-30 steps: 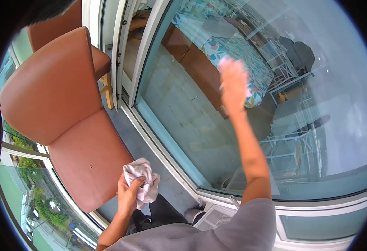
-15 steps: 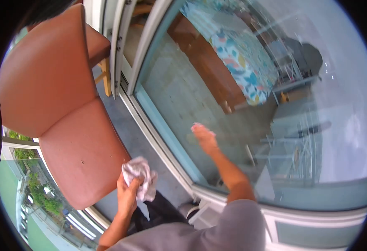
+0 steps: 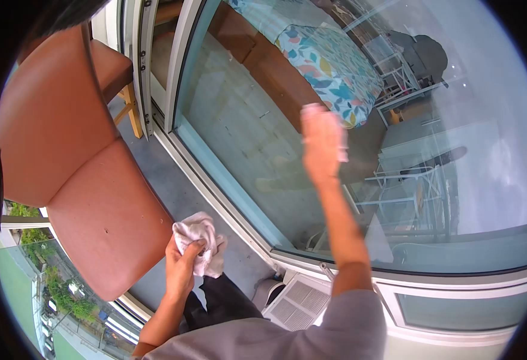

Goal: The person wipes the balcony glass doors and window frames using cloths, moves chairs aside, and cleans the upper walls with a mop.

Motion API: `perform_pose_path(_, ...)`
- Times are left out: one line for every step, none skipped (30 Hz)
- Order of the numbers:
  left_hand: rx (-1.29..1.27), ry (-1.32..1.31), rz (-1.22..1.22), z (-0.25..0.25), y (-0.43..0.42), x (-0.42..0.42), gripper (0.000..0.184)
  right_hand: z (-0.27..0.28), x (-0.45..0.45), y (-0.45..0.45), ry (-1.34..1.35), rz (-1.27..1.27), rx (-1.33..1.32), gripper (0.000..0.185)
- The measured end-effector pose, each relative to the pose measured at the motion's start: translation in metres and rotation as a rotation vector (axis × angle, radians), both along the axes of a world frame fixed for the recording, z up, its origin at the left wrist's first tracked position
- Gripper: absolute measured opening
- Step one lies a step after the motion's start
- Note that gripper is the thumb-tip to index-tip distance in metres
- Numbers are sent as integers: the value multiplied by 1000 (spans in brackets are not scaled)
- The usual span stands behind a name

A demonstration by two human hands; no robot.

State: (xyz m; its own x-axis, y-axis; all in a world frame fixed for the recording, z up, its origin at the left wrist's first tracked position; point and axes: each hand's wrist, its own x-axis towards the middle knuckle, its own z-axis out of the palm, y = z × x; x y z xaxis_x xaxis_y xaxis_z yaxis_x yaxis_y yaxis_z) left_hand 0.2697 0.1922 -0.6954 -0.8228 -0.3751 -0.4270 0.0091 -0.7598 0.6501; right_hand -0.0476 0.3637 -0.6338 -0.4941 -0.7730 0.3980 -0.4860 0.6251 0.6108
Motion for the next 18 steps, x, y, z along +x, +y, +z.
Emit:
perform_pose_path(-5,0,1,-5,0,2,29,-39,0,-15,-108,-20,95,58)
perform_pose_path(-20,-22,13,-9,1,4,29,-78,-2,-18,6,5,349,68)
perform_pose_path(-32,-44,28,-12,2,5,29,-121,-1,-18,136,-60,671,68)
perform_pose_path(-17,-56,22,-10,1,7,28,-165,-4,9,-107,6,583,67)
perform_pose_path(-19,-55,20,-9,1,7,28,-198,0,31,-346,71,487,67)
perform_pose_path(-37,-60,22,-8,1,9,28,-201,9,50,-364,89,510,65)
perform_pose_path(-57,-64,21,-4,-1,12,28,-195,18,74,-380,105,531,64)
perform_pose_path(-38,-51,19,-3,-2,13,28,-176,25,95,-485,90,418,61)
perform_pose_path(-47,-27,-13,-7,-2,15,29,-148,30,113,-582,81,304,58)
perform_pose_path(-24,7,-15,-2,-3,15,30,-113,37,129,-814,-14,-26,57)
perform_pose_path(-3,46,-7,6,-2,11,31,-59,43,128,-605,-63,50,56)
perform_pose_path(11,80,-25,10,-3,9,33,-1,51,123,-401,-126,122,55)
perform_pose_path(6,110,-38,14,-3,5,35,47,55,120,-73,-191,153,59)
perform_pose_path(8,136,-39,18,-2,3,34,94,43,117,74,-165,49,64)
perform_pose_path(7,162,-40,22,-3,0,34,145,40,89,282,-192,24,68)
perform_pose_path(-12,179,-35,27,-5,-3,33,189,23,67,467,-137,-67,64)
perform_pose_path(-21,195,-40,33,-9,-4,34,231,2,44,591,11,-206,58)
perform_pose_path(-33,194,-20,32,-11,-6,34,268,-17,15,695,55,-267,57)
